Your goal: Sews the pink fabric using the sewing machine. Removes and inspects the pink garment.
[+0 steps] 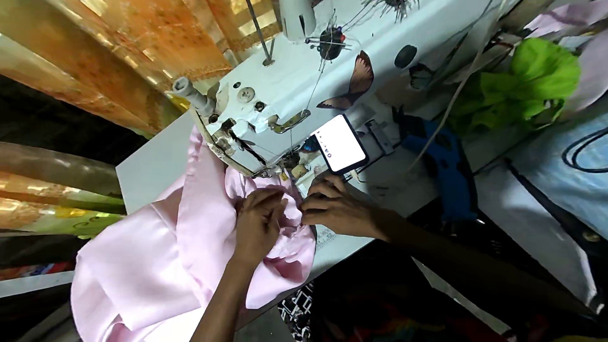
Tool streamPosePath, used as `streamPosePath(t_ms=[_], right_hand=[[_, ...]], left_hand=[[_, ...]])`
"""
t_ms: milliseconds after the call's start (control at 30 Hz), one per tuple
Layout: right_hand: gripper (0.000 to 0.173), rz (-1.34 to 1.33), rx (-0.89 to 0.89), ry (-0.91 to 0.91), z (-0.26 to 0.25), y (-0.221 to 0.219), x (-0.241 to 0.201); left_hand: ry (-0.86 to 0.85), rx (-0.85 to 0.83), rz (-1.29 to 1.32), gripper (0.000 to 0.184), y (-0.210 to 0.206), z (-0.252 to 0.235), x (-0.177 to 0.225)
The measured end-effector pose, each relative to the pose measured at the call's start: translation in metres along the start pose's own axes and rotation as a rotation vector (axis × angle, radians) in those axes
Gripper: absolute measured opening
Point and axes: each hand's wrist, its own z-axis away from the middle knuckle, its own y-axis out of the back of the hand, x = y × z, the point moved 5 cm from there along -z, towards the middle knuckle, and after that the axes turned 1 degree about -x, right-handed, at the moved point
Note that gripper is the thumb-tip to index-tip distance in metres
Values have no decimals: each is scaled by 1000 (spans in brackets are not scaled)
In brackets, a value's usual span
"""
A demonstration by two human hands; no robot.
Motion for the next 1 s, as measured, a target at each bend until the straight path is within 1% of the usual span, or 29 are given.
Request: streamPosePath(t_ms=[67, 133, 233, 367, 500, 567, 867, 1000], right_hand=[[28, 21, -27, 12, -1, 0, -1], [29, 28, -53, 19, 1, 0, 0], [28, 42, -25, 25, 5, 2, 2], [27, 51, -8, 32, 6, 2, 4], [25, 36, 47, 48, 9, -1, 5], [25, 34, 46, 48, 8, 0, 4], [24, 21, 42, 17, 3, 1, 9], [24, 31, 73, 1, 2, 0, 11]], left_hand=[[-13, -17, -129, 29, -7, 3, 8], [5, -47, -253, 36, -13, 6, 19], [20, -62, -379, 46, -19, 10, 30], [38, -9, -393, 47, -26, 10, 29], [11, 43, -370, 46, -29, 9, 25], [-8, 72, -357, 45, -30, 9, 24], [22, 104, -364, 46, -33, 2, 18], [26, 163, -366, 45, -33, 2, 19]])
